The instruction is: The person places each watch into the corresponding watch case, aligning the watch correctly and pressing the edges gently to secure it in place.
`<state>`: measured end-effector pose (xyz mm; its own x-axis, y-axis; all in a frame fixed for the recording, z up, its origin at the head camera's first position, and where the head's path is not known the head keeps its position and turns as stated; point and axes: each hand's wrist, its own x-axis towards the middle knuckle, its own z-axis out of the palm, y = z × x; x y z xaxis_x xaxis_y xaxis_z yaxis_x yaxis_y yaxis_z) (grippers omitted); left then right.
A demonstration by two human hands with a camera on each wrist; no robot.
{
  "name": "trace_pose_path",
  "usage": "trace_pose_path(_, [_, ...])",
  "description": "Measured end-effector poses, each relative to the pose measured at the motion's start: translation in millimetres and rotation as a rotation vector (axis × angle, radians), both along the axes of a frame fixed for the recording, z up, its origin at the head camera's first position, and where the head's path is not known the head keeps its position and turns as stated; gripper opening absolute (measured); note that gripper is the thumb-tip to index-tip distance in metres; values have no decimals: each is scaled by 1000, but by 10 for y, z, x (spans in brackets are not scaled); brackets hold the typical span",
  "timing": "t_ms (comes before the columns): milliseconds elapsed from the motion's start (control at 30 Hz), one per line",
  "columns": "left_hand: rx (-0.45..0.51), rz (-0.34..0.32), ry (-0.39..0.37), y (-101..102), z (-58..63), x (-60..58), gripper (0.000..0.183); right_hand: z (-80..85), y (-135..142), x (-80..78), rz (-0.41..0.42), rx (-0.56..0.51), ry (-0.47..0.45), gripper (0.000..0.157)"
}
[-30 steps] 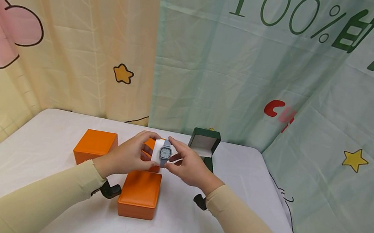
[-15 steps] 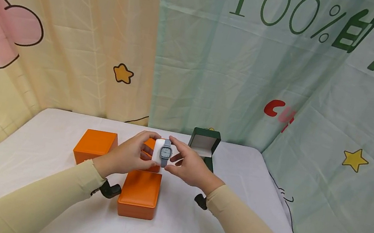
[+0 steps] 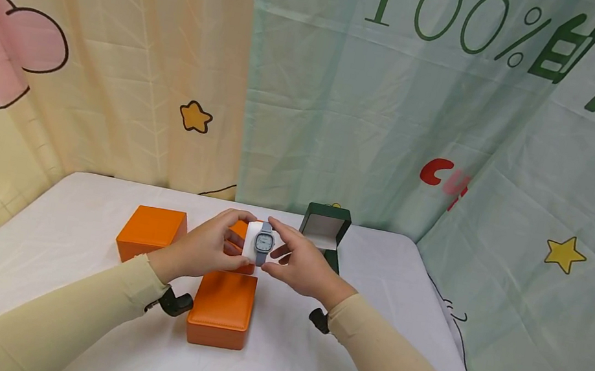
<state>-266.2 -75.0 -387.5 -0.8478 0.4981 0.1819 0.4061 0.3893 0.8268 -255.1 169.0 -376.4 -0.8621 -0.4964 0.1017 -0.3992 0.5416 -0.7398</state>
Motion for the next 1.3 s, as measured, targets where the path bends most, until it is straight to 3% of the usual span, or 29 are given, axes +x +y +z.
trace_pose_path(1300, [7, 6, -1, 14, -23, -10, 77, -28, -14, -14, -7, 1, 29, 86])
